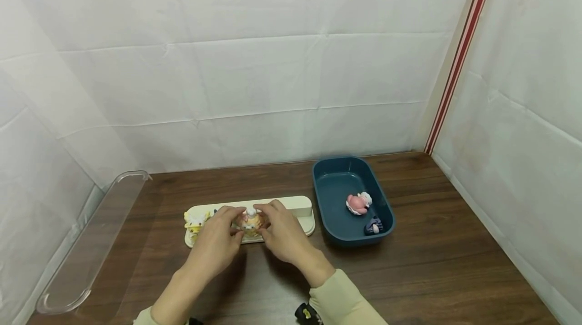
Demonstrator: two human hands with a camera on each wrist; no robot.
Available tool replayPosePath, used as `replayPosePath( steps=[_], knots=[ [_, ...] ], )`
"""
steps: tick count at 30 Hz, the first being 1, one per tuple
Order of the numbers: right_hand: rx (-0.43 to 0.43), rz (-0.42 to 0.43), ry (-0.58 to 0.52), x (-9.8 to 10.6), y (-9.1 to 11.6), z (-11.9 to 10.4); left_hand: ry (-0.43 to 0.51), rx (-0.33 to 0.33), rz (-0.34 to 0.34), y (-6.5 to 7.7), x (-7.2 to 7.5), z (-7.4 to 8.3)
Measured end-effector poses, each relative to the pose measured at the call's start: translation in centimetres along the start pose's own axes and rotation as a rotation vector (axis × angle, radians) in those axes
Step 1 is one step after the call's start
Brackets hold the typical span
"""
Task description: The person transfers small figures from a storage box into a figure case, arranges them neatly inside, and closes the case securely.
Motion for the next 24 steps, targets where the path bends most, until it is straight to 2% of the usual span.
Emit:
replayPosePath(
  steps=[10, 17, 24],
  knots=[
    [-0.044, -0.013, 0.008, 1.2, 0.1, -0.1, 0.006, -0.024, 0.045, -0.3, 0.4, 0.8],
    [-0.07, 0.037, -0.006, 3.0, 0.1, -0.1, 0.037, -0.056, 0.072, -0.6, 0.5, 2.3],
    [-0.106, 0.085, -0.01, 4.8, 0.3, 0.3, 0.102, -0.076, 0.068, -0.9, 0.2, 3.6]
  ],
)
Point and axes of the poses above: each hand's wrist, its own y-axis away from the middle knuckle, its own x-axis out of the back of the hand, z = x × y, the point moved 5 cm from there along -y, towards the middle knuckle, and after that the axes turned 12 degrees about x, right-handed, at the moved point
